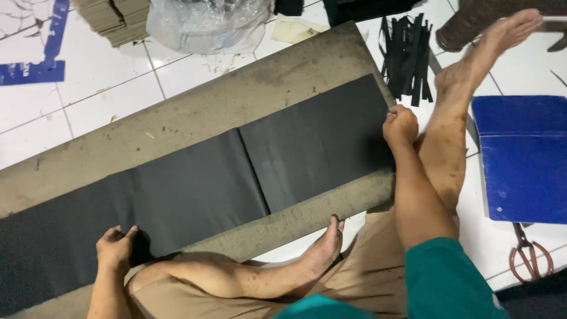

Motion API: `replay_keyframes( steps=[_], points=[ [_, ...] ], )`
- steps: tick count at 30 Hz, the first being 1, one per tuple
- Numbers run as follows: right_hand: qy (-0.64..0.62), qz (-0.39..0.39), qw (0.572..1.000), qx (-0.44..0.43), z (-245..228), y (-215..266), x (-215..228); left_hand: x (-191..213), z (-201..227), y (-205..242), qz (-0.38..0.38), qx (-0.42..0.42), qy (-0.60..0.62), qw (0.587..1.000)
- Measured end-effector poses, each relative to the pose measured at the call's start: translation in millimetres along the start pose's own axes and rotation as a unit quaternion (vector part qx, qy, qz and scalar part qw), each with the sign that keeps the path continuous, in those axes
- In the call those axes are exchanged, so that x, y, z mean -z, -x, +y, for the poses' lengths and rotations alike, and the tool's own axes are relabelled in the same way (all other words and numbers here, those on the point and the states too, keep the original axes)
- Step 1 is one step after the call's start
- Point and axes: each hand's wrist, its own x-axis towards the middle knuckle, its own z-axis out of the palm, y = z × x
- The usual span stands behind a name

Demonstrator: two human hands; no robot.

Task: Folding long strips of black leather material into accordion-style stacks on a workshop floor.

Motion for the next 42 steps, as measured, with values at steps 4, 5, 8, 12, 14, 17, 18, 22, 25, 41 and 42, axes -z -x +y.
replay_keyframes(
  steps=[4, 5, 8, 12, 14, 17, 18, 22, 25, 41, 42],
  points=[
    [0.035, 0.044, 0.998, 0.041, 10, 2, -12, -14, -27, -21, 0.035, -0.017, 0.006, 0.999],
    [0.062, 0.038, 0.997, 0.025, 15, 0, -17, -21, -35, -28, 0.072, -0.025, -0.031, 0.997],
    [0.068, 0.049, 0.996, 0.031, 31, -5, -32, -19, -37, -31, 0.064, -0.026, -0.010, 0.998],
    [0.072, 0.049, 0.996, 0.036, 34, -7, -36, -28, -64, -56, 0.071, -0.026, -0.001, 0.997],
    [0.077, 0.042, 0.995, 0.037, 43, -8, -40, -27, -66, -58, 0.076, -0.018, -0.021, 0.997],
    [0.077, 0.057, 0.994, 0.044, 39, -6, -38, -23, -57, -51, 0.070, -0.021, -0.006, 0.997],
    [0.077, 0.058, 0.994, 0.044, 36, -5, -36, -23, -56, -51, 0.069, -0.022, -0.005, 0.997],
    [0.060, 0.058, 0.996, 0.039, 25, -3, -27, -27, -59, -61, 0.065, -0.020, -0.009, 0.998],
    [0.063, 0.055, 0.996, 0.031, 26, -4, -29, -28, -54, -55, 0.069, -0.020, -0.002, 0.997],
    [0.052, 0.086, 0.993, 0.068, -16, 22, 4, -10, -47, -36, 0.055, -0.103, -0.008, 0.993],
    [0.051, 0.087, 0.992, 0.069, -17, 22, 3, -9, -43, -34, 0.057, -0.103, -0.006, 0.993]
  ],
)
